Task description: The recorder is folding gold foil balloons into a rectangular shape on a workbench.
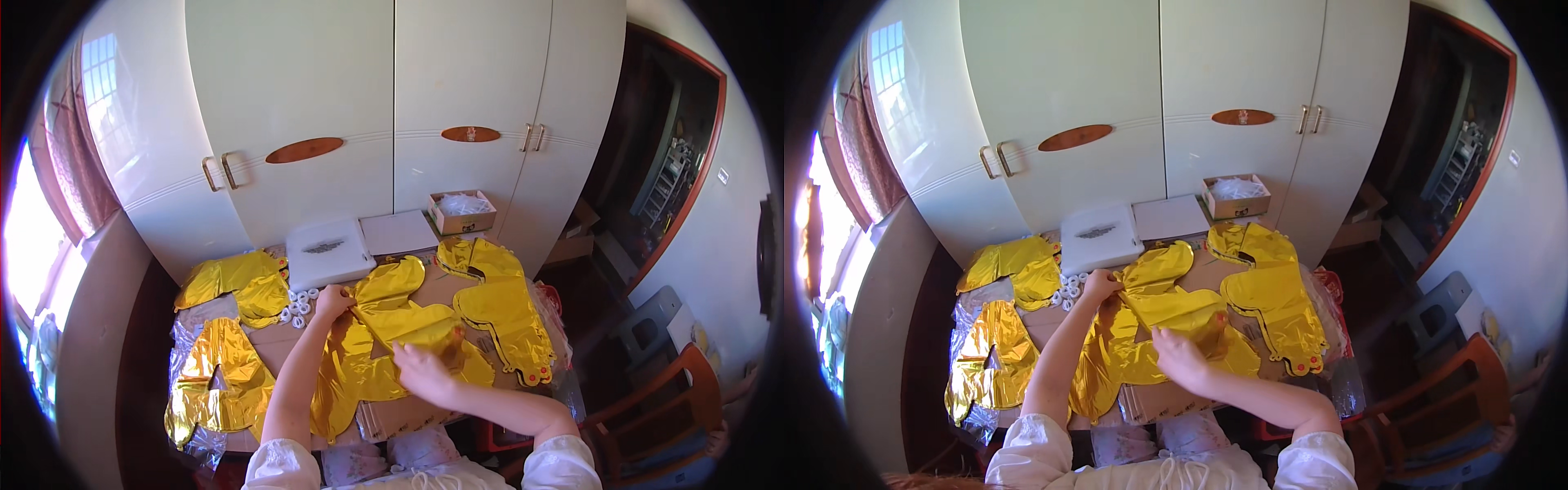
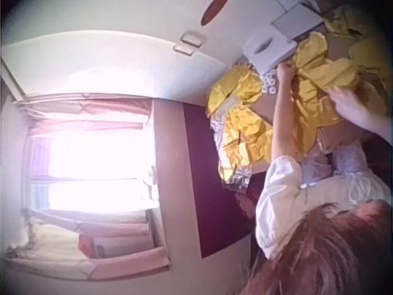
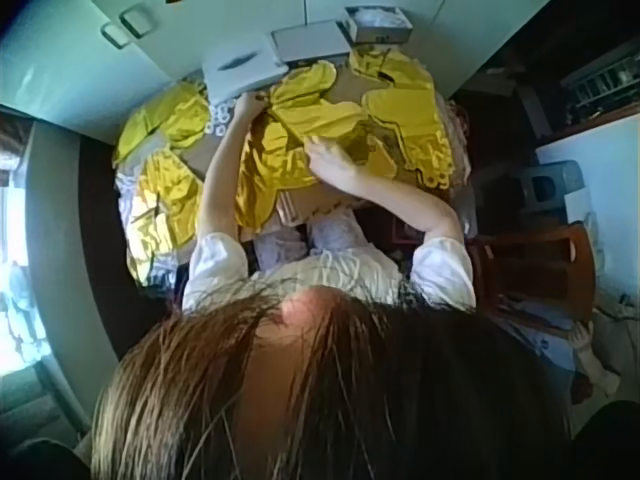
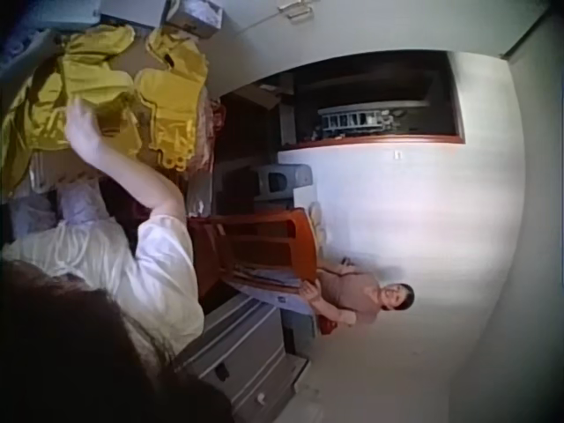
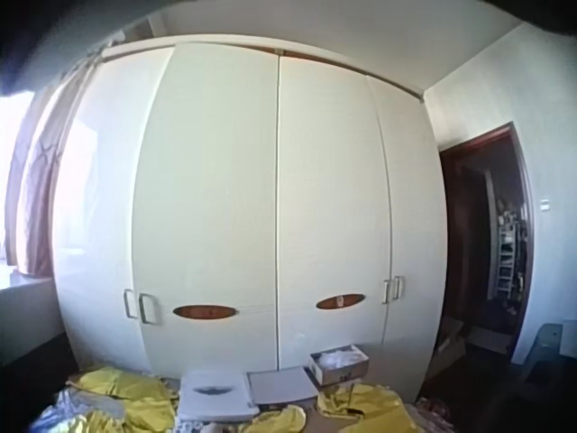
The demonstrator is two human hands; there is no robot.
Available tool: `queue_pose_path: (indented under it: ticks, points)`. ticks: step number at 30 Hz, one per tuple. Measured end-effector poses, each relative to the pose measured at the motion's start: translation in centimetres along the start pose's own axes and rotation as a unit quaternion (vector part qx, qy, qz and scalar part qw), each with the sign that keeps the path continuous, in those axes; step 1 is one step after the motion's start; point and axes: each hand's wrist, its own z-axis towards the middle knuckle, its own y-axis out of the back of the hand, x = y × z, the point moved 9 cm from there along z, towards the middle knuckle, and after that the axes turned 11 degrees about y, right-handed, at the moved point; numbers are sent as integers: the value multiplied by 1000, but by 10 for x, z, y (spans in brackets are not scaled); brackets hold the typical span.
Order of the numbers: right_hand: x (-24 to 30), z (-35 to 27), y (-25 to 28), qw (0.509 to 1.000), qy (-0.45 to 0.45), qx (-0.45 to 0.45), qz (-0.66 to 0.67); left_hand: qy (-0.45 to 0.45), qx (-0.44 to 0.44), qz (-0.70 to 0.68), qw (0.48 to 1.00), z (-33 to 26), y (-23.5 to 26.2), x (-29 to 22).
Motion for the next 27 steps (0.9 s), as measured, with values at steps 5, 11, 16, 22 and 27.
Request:
queue_pose_path:
  ticks: [5,11,16,22,27]
  points:
    - [54,7,24,976,-5,44,213,44,-6,-10,999,7,1,13]
    - [79,14,44,928,27,-26,372,51,-40,-6,998,7,7,15]
    - [31,16,45,899,-43,-92,426,45,-40,-18,998,7,6,16]
    - [-33,-46,-38,901,-271,-131,311,21,-48,-38,998,9,8,22]
    - [-32,-92,-66,879,-347,-67,321,22,-2,-73,997,17,4,27]
